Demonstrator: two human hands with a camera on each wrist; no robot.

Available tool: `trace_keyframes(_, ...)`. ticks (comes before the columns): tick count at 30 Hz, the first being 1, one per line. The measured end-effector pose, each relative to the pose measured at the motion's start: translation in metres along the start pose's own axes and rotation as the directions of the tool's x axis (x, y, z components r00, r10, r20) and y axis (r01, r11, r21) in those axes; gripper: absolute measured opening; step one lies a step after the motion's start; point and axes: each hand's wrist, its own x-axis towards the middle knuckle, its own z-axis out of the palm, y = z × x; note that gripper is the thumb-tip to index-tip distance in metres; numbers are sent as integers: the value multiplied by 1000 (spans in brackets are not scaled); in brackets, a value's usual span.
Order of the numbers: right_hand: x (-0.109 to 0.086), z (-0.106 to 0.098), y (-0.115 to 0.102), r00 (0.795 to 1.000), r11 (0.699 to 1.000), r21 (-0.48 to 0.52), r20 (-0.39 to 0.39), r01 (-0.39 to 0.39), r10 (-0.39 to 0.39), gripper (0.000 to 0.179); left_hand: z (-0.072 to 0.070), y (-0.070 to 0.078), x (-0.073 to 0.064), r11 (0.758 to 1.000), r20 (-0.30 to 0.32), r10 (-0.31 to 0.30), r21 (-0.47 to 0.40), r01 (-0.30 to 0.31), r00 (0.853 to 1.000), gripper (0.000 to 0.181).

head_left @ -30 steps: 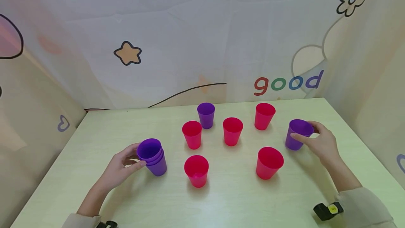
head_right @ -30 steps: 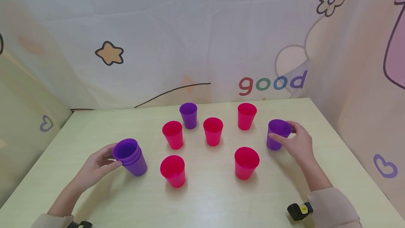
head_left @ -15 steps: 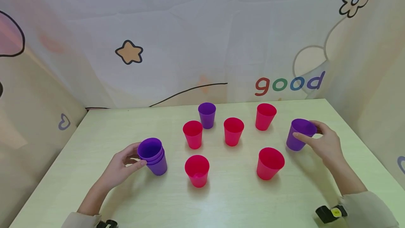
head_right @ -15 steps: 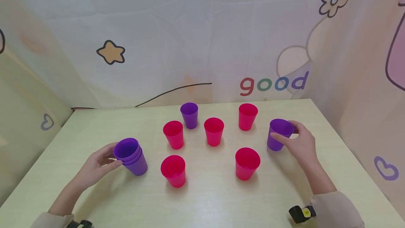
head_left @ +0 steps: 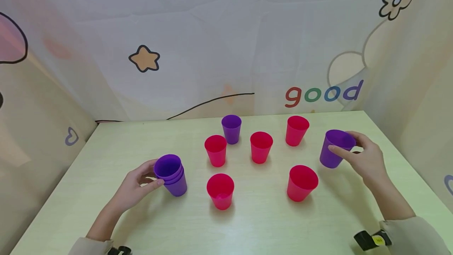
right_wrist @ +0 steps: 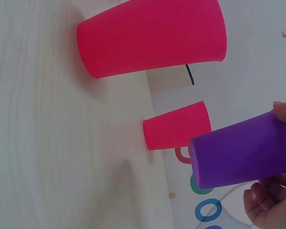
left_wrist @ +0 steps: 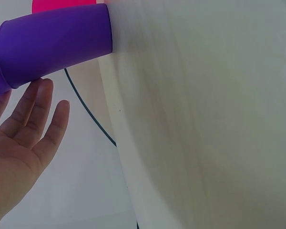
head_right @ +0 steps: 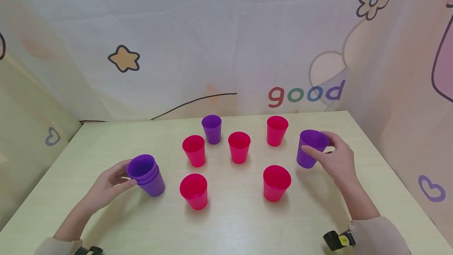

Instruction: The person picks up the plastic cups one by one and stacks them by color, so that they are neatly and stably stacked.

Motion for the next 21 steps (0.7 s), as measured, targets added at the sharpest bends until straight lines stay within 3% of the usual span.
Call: trace_keyframes(21,-9,-5,-21,998,997,44,24,59,-60,67,0,0,0,1000,-1,6,-4,-6,1000,41)
